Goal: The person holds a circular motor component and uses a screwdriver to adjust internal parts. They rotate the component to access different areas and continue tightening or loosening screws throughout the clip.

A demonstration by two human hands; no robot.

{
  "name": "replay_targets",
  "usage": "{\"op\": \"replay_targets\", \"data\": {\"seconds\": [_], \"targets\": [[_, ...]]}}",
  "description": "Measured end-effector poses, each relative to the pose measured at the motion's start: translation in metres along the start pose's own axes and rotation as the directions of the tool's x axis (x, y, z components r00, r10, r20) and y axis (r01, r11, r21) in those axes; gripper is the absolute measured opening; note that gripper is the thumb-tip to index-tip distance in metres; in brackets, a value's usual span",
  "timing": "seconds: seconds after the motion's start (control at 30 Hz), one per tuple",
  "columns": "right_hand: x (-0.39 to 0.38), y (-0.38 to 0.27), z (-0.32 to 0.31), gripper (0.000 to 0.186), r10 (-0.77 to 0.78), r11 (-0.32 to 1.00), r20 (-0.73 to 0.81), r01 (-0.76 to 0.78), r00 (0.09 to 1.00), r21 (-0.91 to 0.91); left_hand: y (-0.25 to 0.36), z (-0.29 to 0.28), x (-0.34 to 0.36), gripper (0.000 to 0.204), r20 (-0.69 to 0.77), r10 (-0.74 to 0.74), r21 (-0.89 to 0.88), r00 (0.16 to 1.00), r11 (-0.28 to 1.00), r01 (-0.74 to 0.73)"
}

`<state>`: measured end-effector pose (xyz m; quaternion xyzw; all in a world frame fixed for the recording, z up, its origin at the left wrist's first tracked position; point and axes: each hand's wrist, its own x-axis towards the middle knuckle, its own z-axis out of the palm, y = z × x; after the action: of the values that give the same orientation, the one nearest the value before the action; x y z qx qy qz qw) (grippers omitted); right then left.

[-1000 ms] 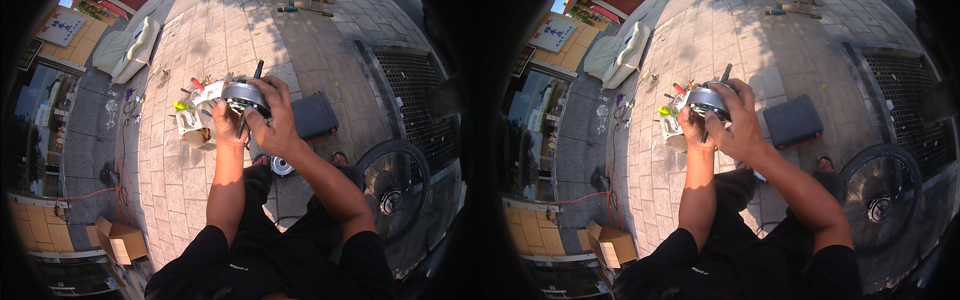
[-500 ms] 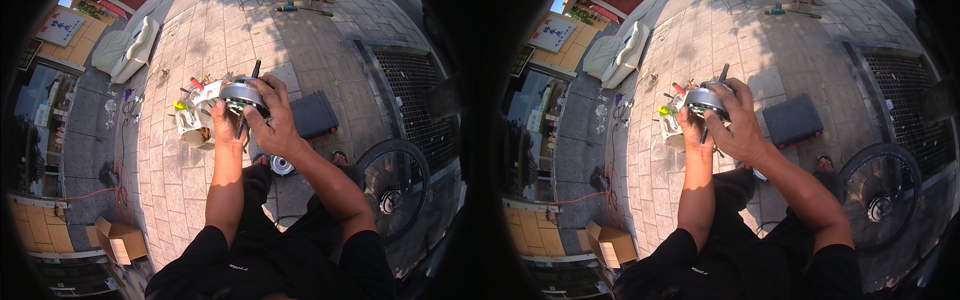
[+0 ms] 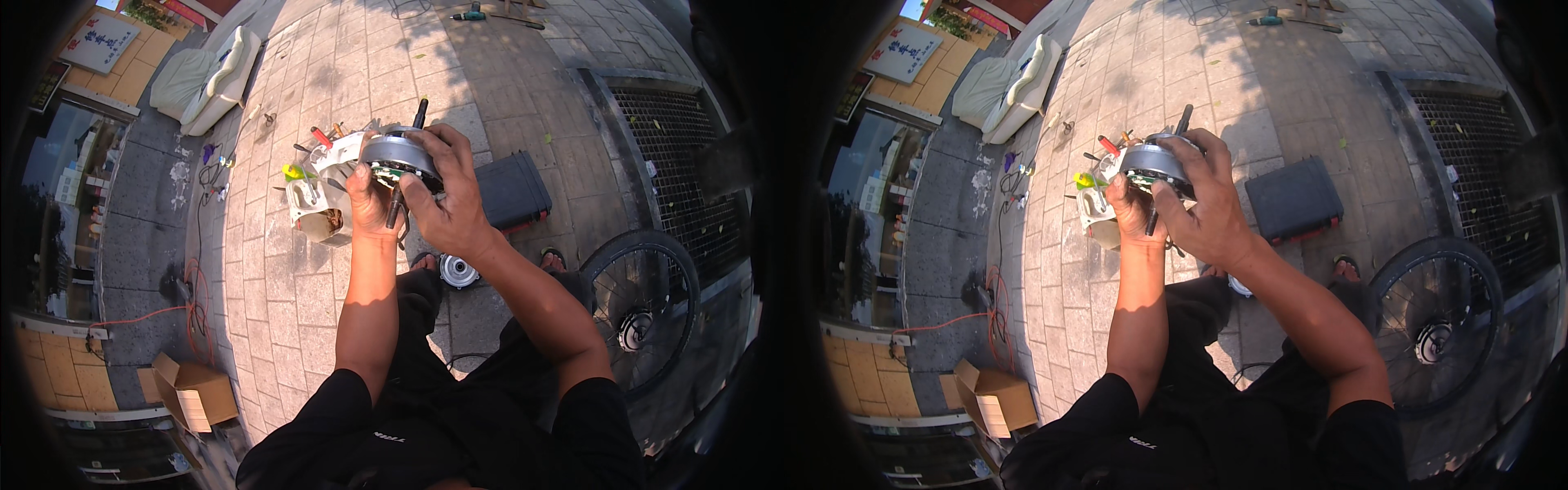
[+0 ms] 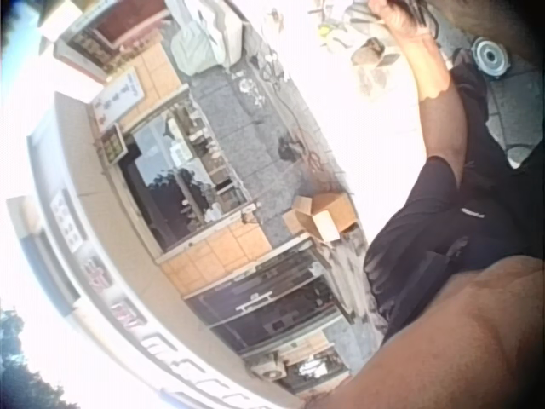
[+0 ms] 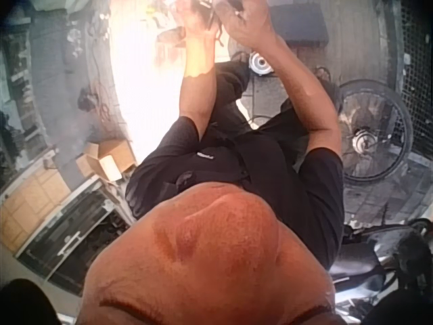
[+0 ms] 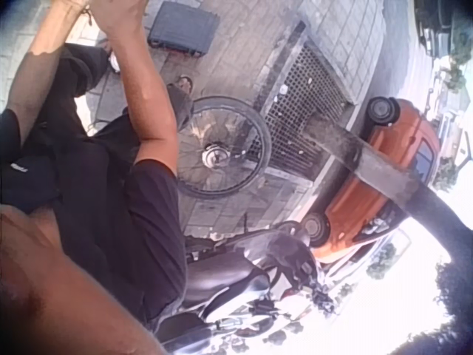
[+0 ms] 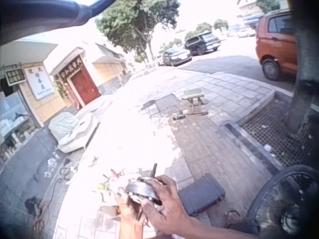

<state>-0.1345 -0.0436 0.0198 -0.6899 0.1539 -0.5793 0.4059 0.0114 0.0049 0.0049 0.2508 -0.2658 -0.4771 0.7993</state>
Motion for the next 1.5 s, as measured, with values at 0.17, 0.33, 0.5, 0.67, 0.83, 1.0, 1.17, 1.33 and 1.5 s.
{"op": "replay_targets", "data": {"seconds": [0.17,0.33,0.5,0.67,0.83,1.0,1.17,1.33,1.5], "targets": [[0.000,0.003,0.000,0.054,0.023,1.000,-0.027,-0.022,0.999,0.004,-0.002,0.003,0.000,0.066,-0.029,-0.009,0.020,1.000,1.000,0.009],[-0.001,0.008,0.002,0.053,0.055,0.998,-0.046,-0.055,0.997,-0.002,-0.002,0.002,0.002,0.064,-0.022,-0.040,0.024,0.999,0.999,0.040],[-0.001,0.016,0.002,0.053,0.100,0.995,-0.051,-0.099,0.994,0.003,-0.003,0.000,0.003,0.057,-0.044,-0.116,-0.005,0.992,0.993,0.116],[-0.001,0.023,0.003,0.052,0.142,0.990,-0.066,-0.141,0.988,0.028,-0.005,0.003,0.003,0.057,-0.107,-0.173,-0.004,0.979,0.985,0.174],[-0.001,0.027,0.001,0.050,0.199,0.971,-0.060,-0.188,0.978,0.147,-0.006,0.001,0.002,0.064,-0.094,-0.084,0.082,0.992,0.992,0.092],[0.004,0.019,-0.009,0.052,0.324,0.881,0.010,-0.305,0.946,0.362,-0.002,0.019,-0.003,0.067,-0.009,0.007,0.062,1.000,0.998,-0.006],[0.006,0.023,-0.016,0.054,0.291,0.852,0.038,-0.277,0.956,0.444,-0.006,0.031,-0.005,0.071,0.027,0.086,0.143,0.996,0.986,-0.089],[0.013,0.020,-0.018,0.046,0.424,0.732,-0.013,-0.335,0.905,0.594,-0.012,0.038,-0.006,0.078,-0.008,0.105,0.240,0.994,0.966,-0.100],[0.020,0.037,-0.027,0.046,0.525,0.695,-0.051,-0.393,0.850,0.603,-0.029,0.043,-0.005,0.083,-0.049,0.188,0.401,0.981,0.903,-0.153]]}}
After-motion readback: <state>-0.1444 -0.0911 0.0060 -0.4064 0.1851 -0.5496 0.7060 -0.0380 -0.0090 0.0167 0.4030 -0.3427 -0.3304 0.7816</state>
